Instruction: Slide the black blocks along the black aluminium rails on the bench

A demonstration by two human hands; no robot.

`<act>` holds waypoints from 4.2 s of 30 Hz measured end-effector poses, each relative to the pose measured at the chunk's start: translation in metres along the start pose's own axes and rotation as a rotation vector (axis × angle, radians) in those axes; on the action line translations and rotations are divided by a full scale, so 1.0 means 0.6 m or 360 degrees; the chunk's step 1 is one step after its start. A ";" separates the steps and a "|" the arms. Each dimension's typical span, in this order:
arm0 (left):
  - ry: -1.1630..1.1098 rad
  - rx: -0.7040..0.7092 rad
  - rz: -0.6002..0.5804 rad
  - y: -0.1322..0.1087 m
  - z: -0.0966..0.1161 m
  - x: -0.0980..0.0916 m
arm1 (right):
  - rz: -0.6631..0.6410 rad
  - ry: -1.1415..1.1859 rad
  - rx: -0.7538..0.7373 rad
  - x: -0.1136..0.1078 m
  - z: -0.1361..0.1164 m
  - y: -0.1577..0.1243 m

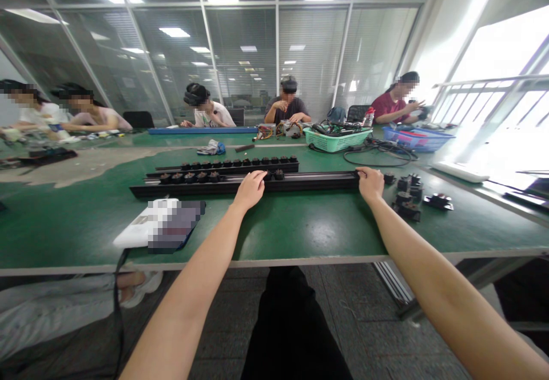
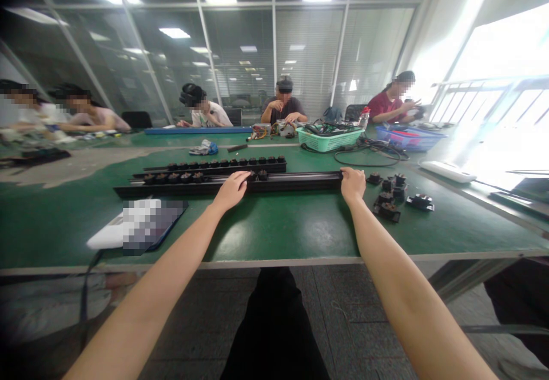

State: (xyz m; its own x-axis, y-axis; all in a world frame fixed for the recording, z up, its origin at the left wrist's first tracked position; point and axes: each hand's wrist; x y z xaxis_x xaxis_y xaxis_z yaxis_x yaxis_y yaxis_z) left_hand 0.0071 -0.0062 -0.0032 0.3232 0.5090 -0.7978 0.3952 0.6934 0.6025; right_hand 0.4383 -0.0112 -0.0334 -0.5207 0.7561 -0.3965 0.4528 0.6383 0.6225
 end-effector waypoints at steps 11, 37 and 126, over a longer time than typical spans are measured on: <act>-0.0004 -0.0006 -0.0003 0.001 0.002 -0.002 | -0.0028 -0.0104 0.0032 -0.003 -0.007 -0.005; 0.0001 -0.0011 -0.0018 0.003 0.001 -0.001 | -0.0060 -0.0297 -0.0113 0.009 -0.010 -0.009; 0.0004 -0.0008 0.0016 0.003 -0.003 0.003 | -0.0010 -0.0594 0.0153 -0.016 -0.024 -0.014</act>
State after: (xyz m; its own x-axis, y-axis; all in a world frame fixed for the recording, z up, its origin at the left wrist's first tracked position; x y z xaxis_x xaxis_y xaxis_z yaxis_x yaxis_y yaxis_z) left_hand 0.0071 -0.0032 -0.0034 0.3249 0.5172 -0.7918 0.3877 0.6908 0.6103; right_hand 0.4291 -0.0257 -0.0251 -0.2325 0.7414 -0.6295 0.5253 0.6404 0.5602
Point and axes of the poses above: each hand's wrist, its own y-axis towards the middle knuckle, its own x-axis out of the palm, z = x × y, and after that the axes turned 13 degrees about y, right-handed
